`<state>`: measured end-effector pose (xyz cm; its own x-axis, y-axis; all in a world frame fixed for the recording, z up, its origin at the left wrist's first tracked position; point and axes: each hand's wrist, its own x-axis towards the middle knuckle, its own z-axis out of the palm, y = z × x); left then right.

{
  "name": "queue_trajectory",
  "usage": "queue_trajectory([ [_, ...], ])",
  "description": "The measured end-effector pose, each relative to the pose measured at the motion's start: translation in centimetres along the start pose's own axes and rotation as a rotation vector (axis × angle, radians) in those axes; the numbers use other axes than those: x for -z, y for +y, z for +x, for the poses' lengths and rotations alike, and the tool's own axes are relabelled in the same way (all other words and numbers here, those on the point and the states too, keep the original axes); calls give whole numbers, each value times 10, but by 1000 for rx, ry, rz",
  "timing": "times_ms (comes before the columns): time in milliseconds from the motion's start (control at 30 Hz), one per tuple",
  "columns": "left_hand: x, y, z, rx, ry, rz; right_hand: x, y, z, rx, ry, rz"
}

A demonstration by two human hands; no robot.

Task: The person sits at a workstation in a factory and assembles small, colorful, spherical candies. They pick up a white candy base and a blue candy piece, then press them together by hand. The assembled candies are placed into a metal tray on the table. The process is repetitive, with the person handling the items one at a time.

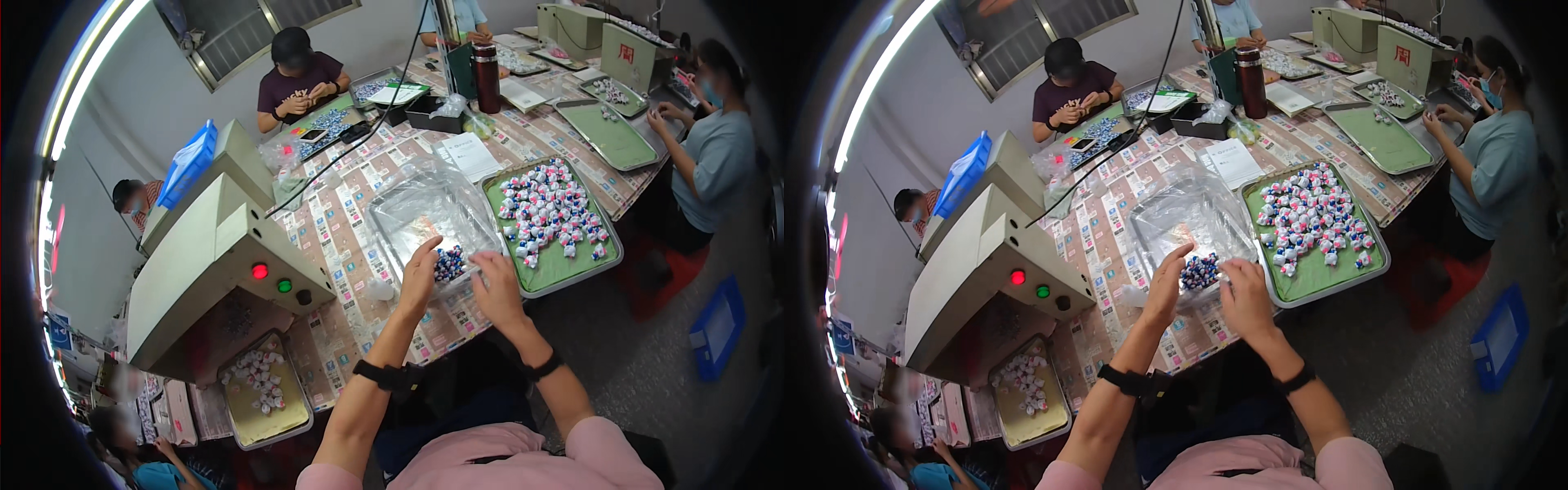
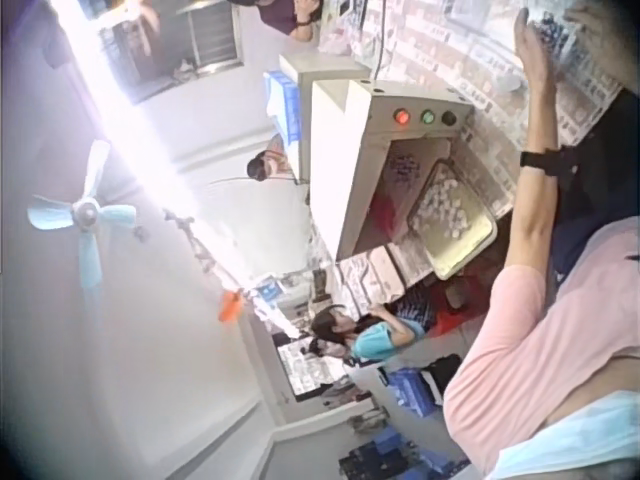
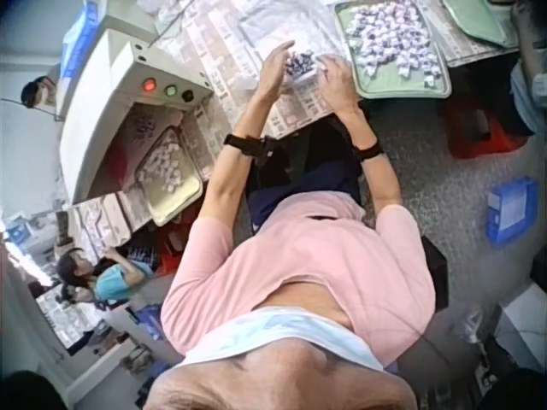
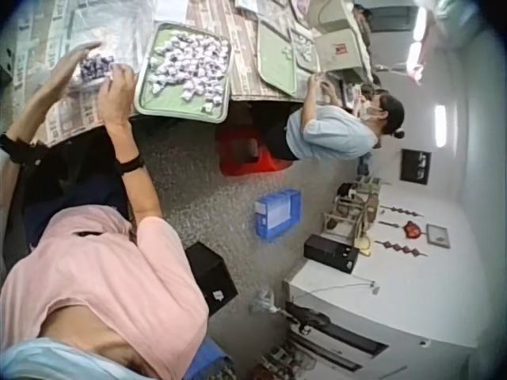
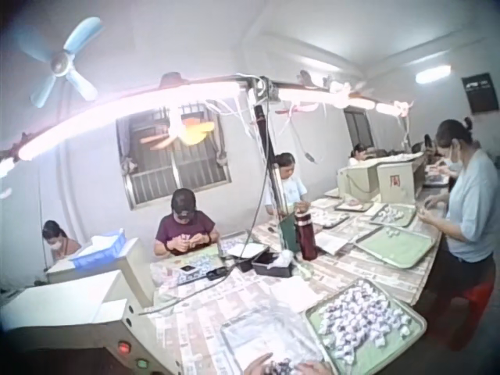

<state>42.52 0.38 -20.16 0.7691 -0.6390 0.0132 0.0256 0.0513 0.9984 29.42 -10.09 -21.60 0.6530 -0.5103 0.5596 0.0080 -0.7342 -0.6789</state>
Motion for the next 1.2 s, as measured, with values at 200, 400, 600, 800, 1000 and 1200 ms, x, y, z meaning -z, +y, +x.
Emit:
queue_trajectory([
  [200,32,57,-119,146,-28,-190,-28,36,16,-33,-220,-156],
  [400,120,63,-244,122,211,-146,-53,38,32,-48,-366,-151],
  [600,210,25,-309,87,708,307,-42,54,47,12,-505,-298],
  [800,267,33,-316,30,884,934,-35,46,37,79,-269,-169],
  [1000,282,31,-276,4,684,1118,-21,-7,9,-603,-399,595],
  [1200,292,9,-249,185,599,1662,-19,-35,-22,-832,-379,1059],
])
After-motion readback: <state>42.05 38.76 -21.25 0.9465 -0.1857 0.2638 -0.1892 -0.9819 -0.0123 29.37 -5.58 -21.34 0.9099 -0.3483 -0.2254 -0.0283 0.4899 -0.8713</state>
